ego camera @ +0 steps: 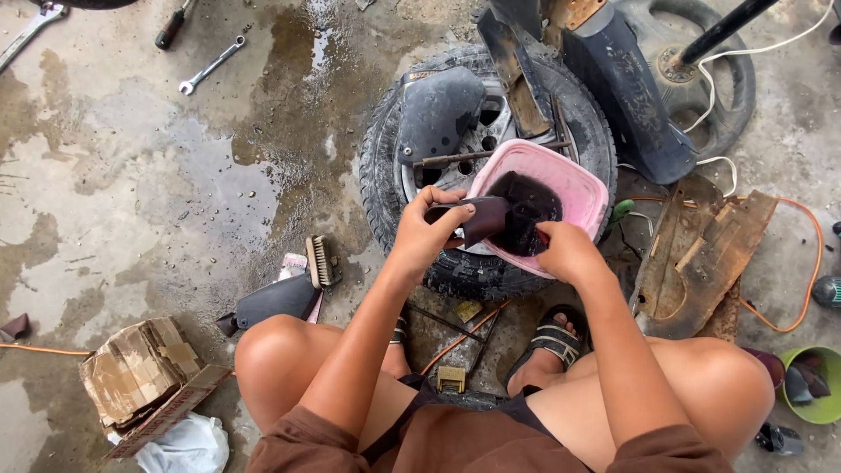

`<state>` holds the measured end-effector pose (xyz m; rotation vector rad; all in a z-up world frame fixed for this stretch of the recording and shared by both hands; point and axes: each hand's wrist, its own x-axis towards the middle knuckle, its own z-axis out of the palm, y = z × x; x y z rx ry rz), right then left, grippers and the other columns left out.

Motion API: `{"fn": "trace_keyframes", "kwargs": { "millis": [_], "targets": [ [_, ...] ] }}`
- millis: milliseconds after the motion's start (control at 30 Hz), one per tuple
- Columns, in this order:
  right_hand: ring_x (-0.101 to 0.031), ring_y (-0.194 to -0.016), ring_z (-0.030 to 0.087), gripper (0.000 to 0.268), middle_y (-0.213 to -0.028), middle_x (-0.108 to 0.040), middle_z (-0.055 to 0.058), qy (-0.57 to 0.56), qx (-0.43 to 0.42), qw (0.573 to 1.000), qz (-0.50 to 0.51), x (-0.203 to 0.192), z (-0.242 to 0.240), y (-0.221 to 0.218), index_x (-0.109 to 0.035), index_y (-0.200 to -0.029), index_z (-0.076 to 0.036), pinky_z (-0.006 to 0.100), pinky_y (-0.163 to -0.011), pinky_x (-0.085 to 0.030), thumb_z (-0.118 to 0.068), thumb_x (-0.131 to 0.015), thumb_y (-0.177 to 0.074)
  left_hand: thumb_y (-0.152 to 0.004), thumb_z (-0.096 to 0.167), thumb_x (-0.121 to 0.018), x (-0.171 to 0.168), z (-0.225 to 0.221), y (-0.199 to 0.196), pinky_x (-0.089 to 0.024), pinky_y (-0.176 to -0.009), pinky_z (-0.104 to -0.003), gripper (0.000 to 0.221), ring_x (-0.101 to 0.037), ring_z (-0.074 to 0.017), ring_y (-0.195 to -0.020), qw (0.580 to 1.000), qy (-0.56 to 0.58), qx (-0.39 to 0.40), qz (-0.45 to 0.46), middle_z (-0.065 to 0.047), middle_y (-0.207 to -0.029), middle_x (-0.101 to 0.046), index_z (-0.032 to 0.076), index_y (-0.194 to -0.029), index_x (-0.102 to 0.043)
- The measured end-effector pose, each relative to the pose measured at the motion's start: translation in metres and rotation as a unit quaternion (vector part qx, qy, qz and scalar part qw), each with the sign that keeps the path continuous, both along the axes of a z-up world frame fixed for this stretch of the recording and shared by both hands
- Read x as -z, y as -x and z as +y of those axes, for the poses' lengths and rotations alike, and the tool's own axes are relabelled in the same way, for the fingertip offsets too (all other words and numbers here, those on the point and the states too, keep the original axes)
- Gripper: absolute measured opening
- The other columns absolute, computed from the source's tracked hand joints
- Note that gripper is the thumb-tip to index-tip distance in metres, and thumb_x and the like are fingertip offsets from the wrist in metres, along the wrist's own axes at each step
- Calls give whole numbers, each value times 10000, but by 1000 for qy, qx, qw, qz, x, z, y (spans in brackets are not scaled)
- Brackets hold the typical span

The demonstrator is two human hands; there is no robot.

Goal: Wet sanding a black plastic motorcycle part using sandpaper and a bucket of water

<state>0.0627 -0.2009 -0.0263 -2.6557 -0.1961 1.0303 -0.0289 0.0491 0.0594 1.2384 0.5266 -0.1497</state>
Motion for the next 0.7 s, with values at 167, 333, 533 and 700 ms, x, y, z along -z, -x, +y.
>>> {"fn": "trace_keyframes", "kwargs": {
  "millis": [167,333,533,700],
  "targets": [
    [-728,-1002,328,302,-992,-769,187,-91,120,980,-132,-73,-1,23,-728,-1205,-130,434,-852,-576,-176,-673,-912,-850,330,-798,10,-6,-5,-622,-801,-415,415,-678,-342,-1157,1000,-1,0,6,-228,-1324,-644,61,-1090,-592],
    [-688,-1001,496,252,-1061,-710,333,-221,170,944,-175,-108,28,67,-658,-1211,-49,546,-777,-558,-122,-612,-975,-883,368,-781,20,-16,-13,-614,-807,-413,428,-678,-338,-1159,1000,3,8,9,-228,-1270,-659,71,-1131,-597],
    [-659,-1119,470,485,-1382,-561,370,-393,179,892,-131,-109,57,85,-491,-1485,-33,476,-812,-626,23,-480,-1003,-912,412,-738,12,-39,-20,-606,-781,-434,466,-654,-300,-1063,999,2,-8,37,-224,-1175,-629,45,-1147,-572],
    [-748,-933,368,470,-1425,-582,239,-414,136,886,-158,-80,48,99,-558,-1459,-83,439,-695,-675,4,-452,-1009,-931,443,-717,10,-51,-25,-610,-731,-379,464,-641,-246,-1027,999,-41,4,35,-193,-1127,-657,65,-1160,-577]
  ]
}}
